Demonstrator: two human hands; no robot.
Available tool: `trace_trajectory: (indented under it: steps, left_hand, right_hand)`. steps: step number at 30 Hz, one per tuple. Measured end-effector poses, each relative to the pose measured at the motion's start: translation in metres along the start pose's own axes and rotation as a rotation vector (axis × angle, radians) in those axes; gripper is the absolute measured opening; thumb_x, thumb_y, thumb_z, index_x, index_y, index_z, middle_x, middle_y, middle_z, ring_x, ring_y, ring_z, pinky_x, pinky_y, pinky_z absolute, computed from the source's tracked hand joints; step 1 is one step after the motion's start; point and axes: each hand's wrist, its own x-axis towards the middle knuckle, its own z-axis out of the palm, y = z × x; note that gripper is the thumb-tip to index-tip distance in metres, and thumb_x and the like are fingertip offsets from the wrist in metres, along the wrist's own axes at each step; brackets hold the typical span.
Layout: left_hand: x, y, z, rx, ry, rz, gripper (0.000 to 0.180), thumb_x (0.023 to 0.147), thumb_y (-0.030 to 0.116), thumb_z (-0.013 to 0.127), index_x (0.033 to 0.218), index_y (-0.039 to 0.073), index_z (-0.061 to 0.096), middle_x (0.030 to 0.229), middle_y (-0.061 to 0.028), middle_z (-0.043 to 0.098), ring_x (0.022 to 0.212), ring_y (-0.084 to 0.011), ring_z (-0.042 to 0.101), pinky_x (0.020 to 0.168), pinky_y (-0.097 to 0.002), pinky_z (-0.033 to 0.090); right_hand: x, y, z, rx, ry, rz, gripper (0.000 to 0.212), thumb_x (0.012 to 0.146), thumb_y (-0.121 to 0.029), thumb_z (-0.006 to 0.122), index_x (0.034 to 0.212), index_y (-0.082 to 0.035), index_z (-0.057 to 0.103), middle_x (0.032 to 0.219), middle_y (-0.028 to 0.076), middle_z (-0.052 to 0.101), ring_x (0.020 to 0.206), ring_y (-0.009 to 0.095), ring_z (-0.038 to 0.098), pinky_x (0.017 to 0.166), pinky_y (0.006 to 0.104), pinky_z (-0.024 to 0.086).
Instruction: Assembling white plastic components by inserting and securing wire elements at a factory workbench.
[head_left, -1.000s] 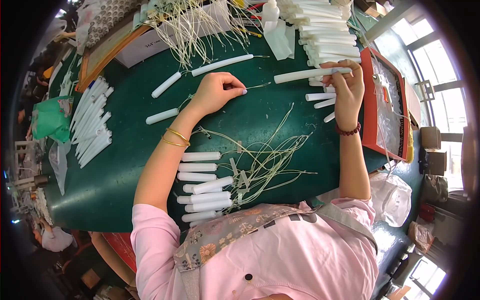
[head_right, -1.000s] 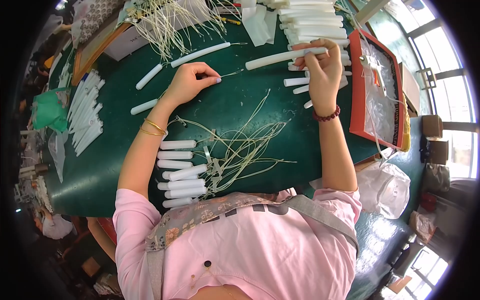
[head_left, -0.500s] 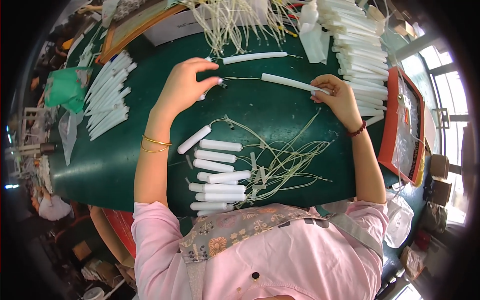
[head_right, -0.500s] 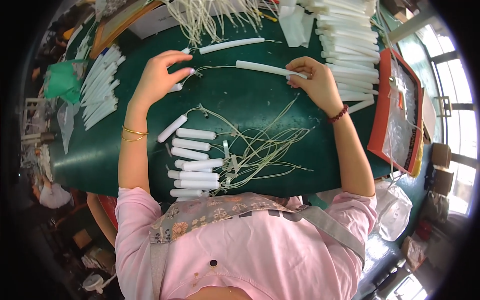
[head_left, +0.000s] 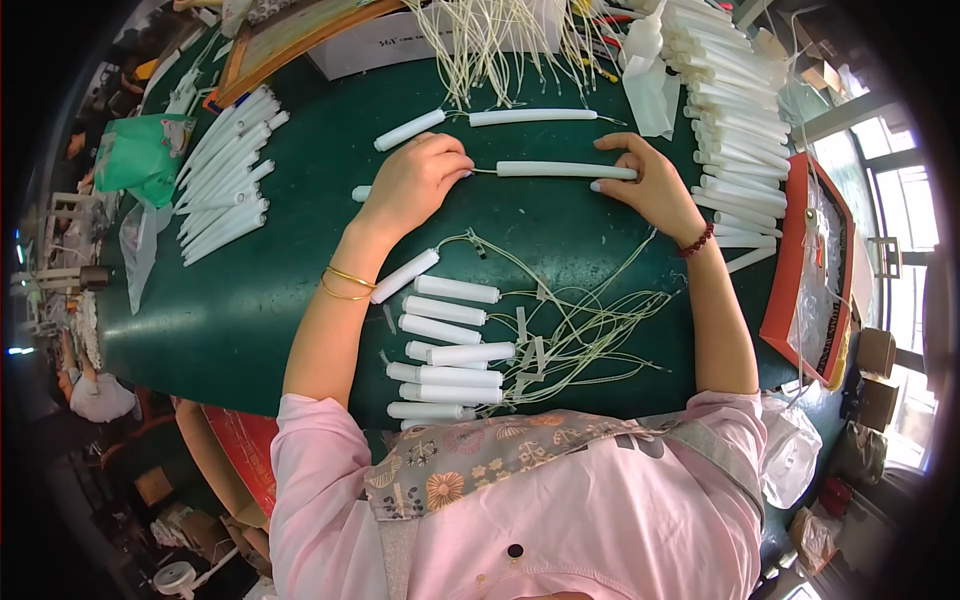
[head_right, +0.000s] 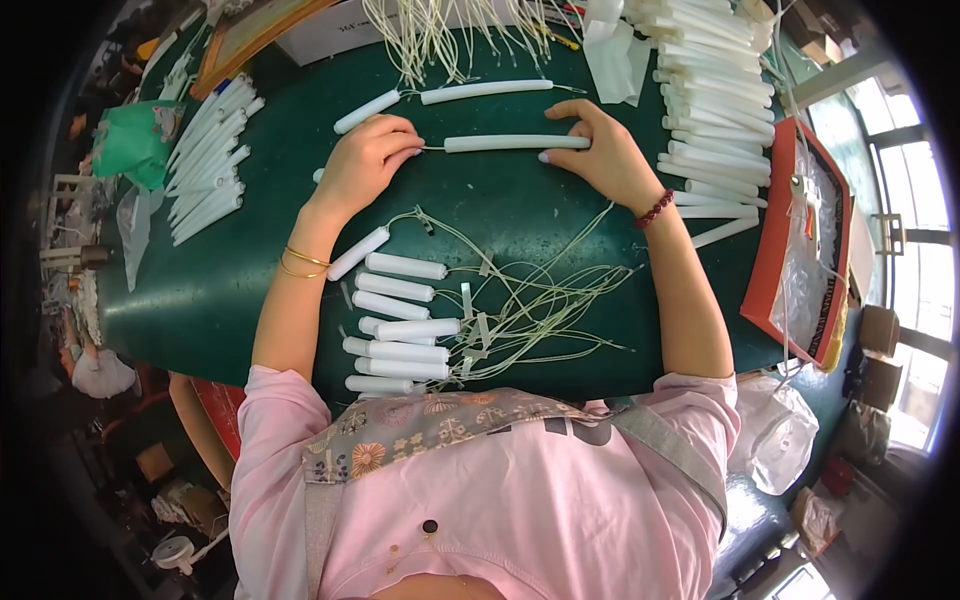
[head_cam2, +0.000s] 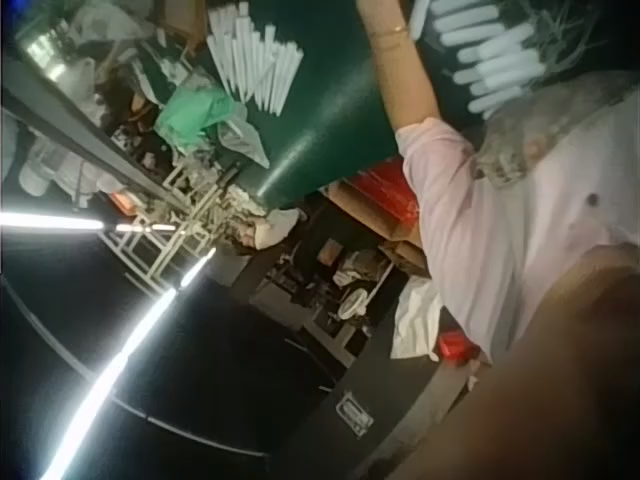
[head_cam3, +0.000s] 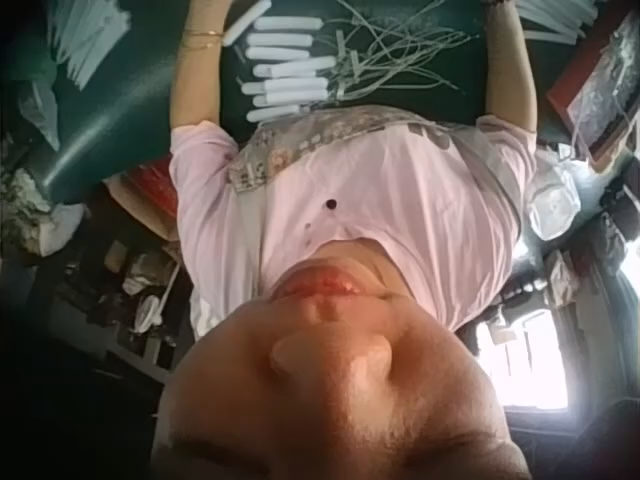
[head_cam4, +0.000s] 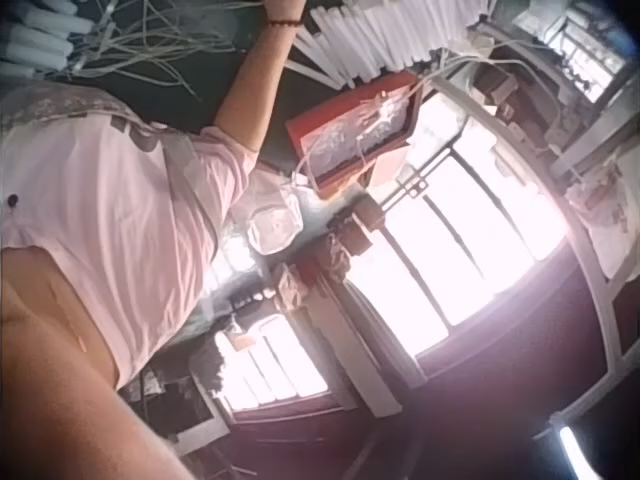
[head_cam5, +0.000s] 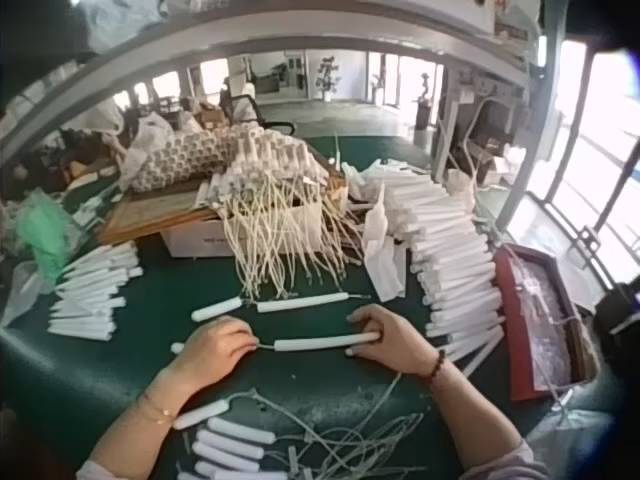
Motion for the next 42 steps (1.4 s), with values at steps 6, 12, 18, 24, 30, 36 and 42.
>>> trace_trajectory:
  steps: [6, 12, 18, 24, 30, 36, 42]
  left_hand:
    - [0.007, 0.011, 0.003, -0.027, -0.055, -0.185, 0.009, 0.095, 0.011, 0.074, 0.097, 0.002, 0.073, 0.095, -0.0089, 0.069, 0.089, -0.0288, 0.068, 0.078, -0.0395, 0.055]
    - [0.007, 0.016, 0.004, -0.116, -0.060, -0.353, 0.009, 0.096, 0.012, 0.073, 0.101, 0.004, 0.073, 0.096, -0.0093, 0.070, 0.083, -0.0302, 0.068, 0.075, -0.0401, 0.056]
    - [-0.001, 0.008, 0.010, 0.046, 0.031, -0.114, 0.011, 0.093, 0.009, 0.076, 0.103, 0.006, 0.079, 0.097, -0.0081, 0.071, 0.085, -0.0289, 0.070, 0.076, -0.0396, 0.057]
    - [0.003, 0.015, 0.012, -0.043, 0.098, -0.169, 0.010, 0.091, 0.005, 0.077, 0.100, 0.005, 0.080, 0.095, -0.0089, 0.072, 0.078, -0.0277, 0.070, 0.071, -0.0369, 0.057]
    - [0.002, 0.012, 0.010, -0.381, 0.064, -0.500, 0.008, 0.095, 0.002, 0.074, 0.102, 0.001, 0.073, 0.094, -0.0083, 0.074, 0.079, -0.0152, 0.070, 0.075, -0.0291, 0.057]
    - [0.005, 0.023, -0.006, -0.616, -0.021, -0.450, 0.039, 0.090, 0.001, 0.080, 0.126, 0.004, 0.065, 0.107, -0.0044, 0.073, 0.094, -0.0120, 0.069, 0.085, -0.0267, 0.055]
    - [-0.004, 0.004, -0.061, 0.265, -0.223, -0.188, 0.041, 0.075, 0.021, 0.091, 0.111, 0.011, 0.073, 0.112, -0.0050, 0.070, 0.097, -0.0279, 0.069, 0.095, -0.0398, 0.051]
  right_hand:
    - [0.001, 0.019, 0.005, 0.121, -0.003, 0.009, 0.028, 0.092, -0.004, 0.080, 0.117, -0.001, 0.068, 0.089, -0.002, 0.065, 0.079, 0.003, 0.056, 0.072, 0.0226, 0.048]
    - [0.002, 0.022, 0.006, 0.127, 0.017, -0.021, 0.017, 0.096, -0.008, 0.077, 0.110, 0.000, 0.072, 0.091, -0.002, 0.066, 0.075, 0.002, 0.055, 0.066, 0.0196, 0.046]
    - [0.004, 0.009, 0.000, 0.242, -0.059, 0.199, 0.022, 0.097, -0.008, 0.077, 0.116, 0.000, 0.070, 0.090, -0.004, 0.066, 0.070, 0.001, 0.052, 0.061, 0.0179, 0.042]
    - [0.007, 0.027, 0.011, 0.161, 0.060, -0.032, 0.021, 0.097, -0.011, 0.077, 0.117, -0.002, 0.076, 0.083, -0.005, 0.066, 0.067, 0.000, 0.051, 0.058, 0.0182, 0.040]
    - [0.005, 0.017, 0.003, 0.093, 0.026, 0.097, 0.021, 0.094, -0.015, 0.080, 0.112, -0.004, 0.081, 0.084, 0.000, 0.070, 0.070, 0.005, 0.054, 0.064, 0.0219, 0.043]
    - [0.001, 0.015, 0.009, -0.112, 0.122, -0.158, 0.023, 0.090, -0.016, 0.082, 0.111, -0.007, 0.082, 0.092, 0.004, 0.072, 0.077, 0.015, 0.062, 0.072, 0.0286, 0.051]
    - [0.015, 0.017, 0.010, -0.529, 0.259, -0.392, 0.016, 0.089, -0.017, 0.080, 0.105, -0.013, 0.080, 0.099, 0.003, 0.070, 0.094, 0.024, 0.066, 0.087, 0.0384, 0.050]
